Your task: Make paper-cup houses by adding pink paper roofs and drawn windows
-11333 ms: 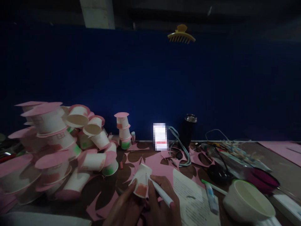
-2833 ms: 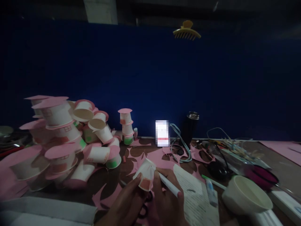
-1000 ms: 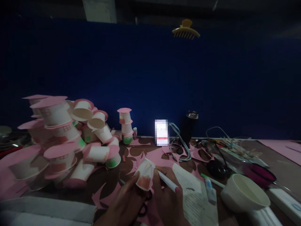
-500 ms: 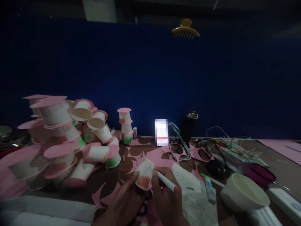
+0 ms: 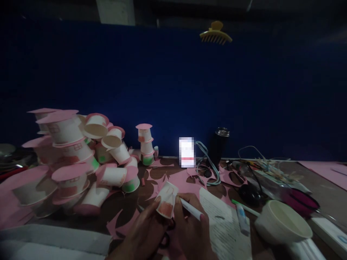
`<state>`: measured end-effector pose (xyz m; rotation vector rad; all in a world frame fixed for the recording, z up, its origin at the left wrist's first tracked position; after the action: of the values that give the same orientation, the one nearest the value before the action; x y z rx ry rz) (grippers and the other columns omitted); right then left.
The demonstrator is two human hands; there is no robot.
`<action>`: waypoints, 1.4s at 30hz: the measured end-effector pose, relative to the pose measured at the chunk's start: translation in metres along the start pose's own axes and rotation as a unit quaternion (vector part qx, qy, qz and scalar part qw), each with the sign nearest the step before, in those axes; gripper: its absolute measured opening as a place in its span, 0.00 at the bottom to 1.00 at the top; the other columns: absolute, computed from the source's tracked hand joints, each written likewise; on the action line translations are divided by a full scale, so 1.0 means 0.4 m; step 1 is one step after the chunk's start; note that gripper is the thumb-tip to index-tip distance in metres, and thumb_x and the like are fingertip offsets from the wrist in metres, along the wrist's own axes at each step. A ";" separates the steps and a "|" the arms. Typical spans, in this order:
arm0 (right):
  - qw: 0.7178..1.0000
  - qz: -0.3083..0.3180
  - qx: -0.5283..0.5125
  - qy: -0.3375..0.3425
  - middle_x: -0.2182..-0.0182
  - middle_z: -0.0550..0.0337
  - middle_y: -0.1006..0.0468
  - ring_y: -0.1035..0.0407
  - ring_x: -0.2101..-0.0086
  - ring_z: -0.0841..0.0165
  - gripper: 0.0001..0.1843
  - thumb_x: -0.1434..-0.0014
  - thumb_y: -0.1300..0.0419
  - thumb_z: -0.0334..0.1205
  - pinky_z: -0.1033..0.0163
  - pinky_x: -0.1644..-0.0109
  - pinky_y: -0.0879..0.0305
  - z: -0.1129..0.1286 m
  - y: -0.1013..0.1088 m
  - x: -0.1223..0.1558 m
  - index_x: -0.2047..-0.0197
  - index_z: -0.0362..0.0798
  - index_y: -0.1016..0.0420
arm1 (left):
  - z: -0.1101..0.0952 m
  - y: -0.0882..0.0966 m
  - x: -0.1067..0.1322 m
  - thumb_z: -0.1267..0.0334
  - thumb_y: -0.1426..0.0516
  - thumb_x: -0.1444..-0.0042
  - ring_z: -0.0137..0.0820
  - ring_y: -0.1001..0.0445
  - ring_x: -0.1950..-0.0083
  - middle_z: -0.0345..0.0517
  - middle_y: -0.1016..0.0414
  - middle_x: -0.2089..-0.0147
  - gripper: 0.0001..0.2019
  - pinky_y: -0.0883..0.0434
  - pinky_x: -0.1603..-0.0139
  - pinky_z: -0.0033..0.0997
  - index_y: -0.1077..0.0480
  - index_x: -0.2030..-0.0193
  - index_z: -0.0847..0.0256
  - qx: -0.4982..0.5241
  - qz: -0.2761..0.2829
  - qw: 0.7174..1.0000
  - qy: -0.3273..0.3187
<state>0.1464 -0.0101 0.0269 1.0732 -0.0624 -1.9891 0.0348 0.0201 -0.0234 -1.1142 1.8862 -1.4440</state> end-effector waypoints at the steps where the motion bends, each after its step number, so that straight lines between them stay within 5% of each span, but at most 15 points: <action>1: 1.000 0.016 0.006 0.003 0.77 0.62 0.22 0.30 0.84 0.73 0.13 0.41 0.46 0.48 0.71 0.82 0.38 -0.003 -0.002 0.001 0.71 0.52 0.26 | 0.000 0.001 0.000 0.63 0.47 0.41 0.34 0.27 0.59 0.51 0.23 0.59 0.12 0.34 0.57 0.31 0.26 0.56 0.66 0.001 -0.002 1.000 -0.001; 4: 0.998 0.060 0.019 0.015 0.75 0.61 0.21 0.30 0.84 0.74 0.14 0.40 0.48 0.48 0.72 0.82 0.37 -0.006 -0.009 0.003 0.70 0.52 0.25 | -0.001 0.001 -0.002 0.63 0.47 0.41 0.35 0.27 0.58 0.51 0.23 0.59 0.13 0.34 0.57 0.31 0.26 0.55 0.67 0.004 0.002 1.000 -0.003; 15: 0.998 0.045 -0.020 0.028 0.76 0.61 0.23 0.26 0.77 0.70 0.17 0.39 0.50 0.51 0.71 0.79 0.35 0.010 -0.007 0.001 0.72 0.52 0.27 | 0.001 0.012 -0.003 0.63 0.47 0.42 0.31 0.27 0.64 0.50 0.23 0.60 0.12 0.34 0.68 0.28 0.26 0.57 0.66 -0.010 -0.012 1.000 -0.006; 25: 0.996 0.025 -0.078 -0.025 0.77 0.59 0.24 0.28 0.78 0.69 0.09 0.40 0.46 0.44 0.68 0.76 0.32 0.005 0.002 0.004 0.65 0.48 0.30 | -0.003 -0.001 -0.002 0.63 0.47 0.41 0.36 0.28 0.51 0.53 0.24 0.55 0.13 0.34 0.48 0.34 0.27 0.55 0.68 0.008 0.007 1.000 -0.020; 34: 0.997 0.058 -0.046 0.008 0.76 0.60 0.22 0.27 0.78 0.69 0.13 0.40 0.47 0.49 0.68 0.78 0.32 -0.005 -0.011 0.021 0.65 0.50 0.27 | -0.001 -0.004 0.007 0.69 0.46 0.43 0.33 0.28 0.50 0.52 0.23 0.57 0.09 0.38 0.42 0.32 0.26 0.59 0.69 0.037 -0.040 0.998 -0.008; 42: 0.997 0.065 -0.021 0.030 0.73 0.59 0.22 0.27 0.76 0.69 0.12 0.39 0.48 0.47 0.68 0.76 0.31 -0.005 -0.012 0.019 0.65 0.51 0.27 | 0.002 -0.013 0.005 0.68 0.46 0.43 0.35 0.27 0.51 0.52 0.22 0.61 0.09 0.34 0.47 0.32 0.26 0.60 0.69 0.013 -0.053 0.999 -0.006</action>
<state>0.1424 -0.0116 0.0186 1.0738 -0.0567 -1.8329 0.0360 0.0176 -0.0187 -1.2236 1.8184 -1.5108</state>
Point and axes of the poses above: each hand's wrist, its own x-axis away from the middle knuckle, its own y-axis out of the back of the hand, z = x × y, the point moved 3 cm from there along -x, towards the middle knuckle
